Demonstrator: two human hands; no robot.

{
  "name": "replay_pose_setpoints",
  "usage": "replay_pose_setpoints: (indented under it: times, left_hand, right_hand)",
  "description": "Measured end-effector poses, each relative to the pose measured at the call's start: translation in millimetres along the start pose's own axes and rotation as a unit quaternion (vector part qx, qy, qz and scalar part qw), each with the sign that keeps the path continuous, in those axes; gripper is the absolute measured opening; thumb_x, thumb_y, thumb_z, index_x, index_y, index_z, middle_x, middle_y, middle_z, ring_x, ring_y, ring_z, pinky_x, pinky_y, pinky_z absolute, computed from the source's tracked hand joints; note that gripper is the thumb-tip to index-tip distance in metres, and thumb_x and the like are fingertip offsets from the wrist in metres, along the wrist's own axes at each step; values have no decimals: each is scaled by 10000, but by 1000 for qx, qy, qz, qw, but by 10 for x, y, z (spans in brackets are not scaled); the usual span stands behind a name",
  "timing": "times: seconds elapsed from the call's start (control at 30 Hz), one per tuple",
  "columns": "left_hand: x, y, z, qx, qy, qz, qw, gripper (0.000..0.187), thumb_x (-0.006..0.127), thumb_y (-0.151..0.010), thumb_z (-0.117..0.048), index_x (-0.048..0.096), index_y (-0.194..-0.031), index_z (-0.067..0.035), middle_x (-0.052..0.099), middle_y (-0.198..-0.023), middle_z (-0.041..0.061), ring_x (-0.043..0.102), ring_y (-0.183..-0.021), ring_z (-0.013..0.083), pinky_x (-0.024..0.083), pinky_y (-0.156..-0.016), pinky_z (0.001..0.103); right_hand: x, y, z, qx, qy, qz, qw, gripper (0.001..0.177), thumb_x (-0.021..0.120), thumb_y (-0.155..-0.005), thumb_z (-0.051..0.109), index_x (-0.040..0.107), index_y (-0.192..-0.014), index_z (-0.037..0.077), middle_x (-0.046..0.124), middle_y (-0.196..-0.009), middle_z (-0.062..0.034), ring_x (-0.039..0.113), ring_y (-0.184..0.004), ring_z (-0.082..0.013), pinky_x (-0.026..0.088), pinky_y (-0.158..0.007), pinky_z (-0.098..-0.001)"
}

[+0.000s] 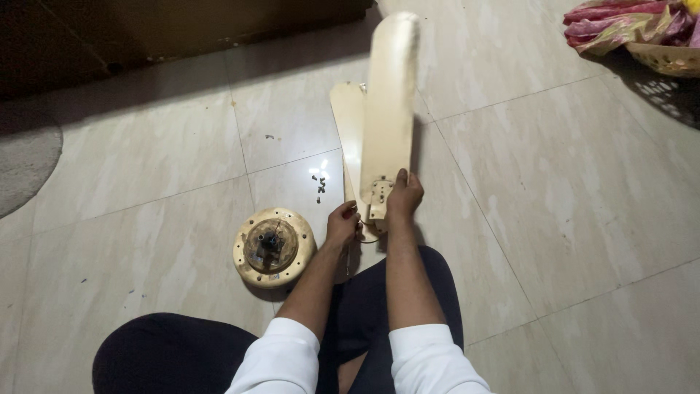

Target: The person sits on the floor and uses a screwdriver to attach fan blades to the fan hub. They tighten screws to secure each blade in place.

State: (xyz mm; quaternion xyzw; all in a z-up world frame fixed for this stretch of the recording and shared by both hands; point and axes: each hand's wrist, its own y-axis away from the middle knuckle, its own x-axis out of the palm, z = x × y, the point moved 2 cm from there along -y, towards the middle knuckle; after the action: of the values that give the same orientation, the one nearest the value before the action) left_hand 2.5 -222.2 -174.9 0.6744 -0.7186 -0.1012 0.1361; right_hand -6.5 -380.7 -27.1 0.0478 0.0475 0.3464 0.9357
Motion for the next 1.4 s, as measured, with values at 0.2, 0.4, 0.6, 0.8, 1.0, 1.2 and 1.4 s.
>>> replay_pose_setpoints:
  times: [0.2, 0.4, 0.6, 0.8, 1.0, 1.2, 1.4]
  left_hand:
    - [18, -77, -1, 19, -10, 0, 1000, 364, 558, -974, -45, 640, -1326, -8, 752, -1041, 65, 720, -756, 128, 569, -592, 258]
    - [-7, 150, -424, -50, 121, 23, 991, 322, 482, -1065, -263, 685, -1189, -46, 671, -789, 51, 596, -601, 132, 457, -439, 275]
    - [-239, 685, -1210, -6, 100, 52, 994, 219, 577, -1023, -265, 606, -1128, -75, 621, -711, 57, 490, -491, 153, 377, -385, 280]
    - [-935, 1210, -1818, -30, -114, 44, 992, 341, 693, -959, -219, 589, -1257, -89, 727, -935, 39, 639, -675, 117, 484, -504, 276]
    - [-1787, 1147, -2013, 54, -77, 31, 995, 367, 742, -975, -169, 614, -1285, -20, 734, -985, 94, 670, -719, 90, 559, -584, 245]
    - [-2080, 910, -1932, 43, 11, -25, 999, 325, 725, -946, -125, 639, -1236, -8, 736, -997, 85, 672, -703, 139, 570, -536, 263]
    - [-2286, 402, -1776, 50, 59, -49, 996, 379, 755, -932, -157, 649, -1269, -18, 735, -1033, 71, 723, -765, 137, 598, -544, 262]
  right_hand:
    - [184, -95, -437, 124, -56, 34, 990, 315, 586, -1030, 212, 698, -1136, -63, 742, -1004, -126, 674, -862, -202, 544, -782, -376]
    - [224, -179, -632, 219, -159, 64, 961, 354, 591, -1044, 219, 662, -1202, -90, 715, -1006, -143, 659, -816, -208, 563, -719, -386]
    - [359, 308, -290, 173, -135, 162, 962, 311, 693, -971, 163, 682, -1178, -69, 729, -967, -156, 672, -722, -200, 585, -597, -355]
    - [490, 889, -91, 166, -211, 319, 909, 364, 706, -960, 175, 658, -1209, -88, 762, -1016, -164, 749, -837, -224, 638, -697, -356]
    - [811, 1245, -7, 122, -197, 551, 802, 656, 798, -980, 184, 470, -1531, 49, 673, -1055, -68, 615, -833, -165, 583, -713, -336]
    - [1075, 1489, 140, 131, -172, 542, 812, 942, 802, -848, 120, 243, -1600, 216, 738, -1209, -87, 750, -1009, -211, 650, -767, -368]
    - [1521, 1305, 38, 134, -179, 539, 812, 824, 763, -922, 34, 311, -1611, 23, 748, -1178, -184, 758, -1008, -248, 655, -836, -379]
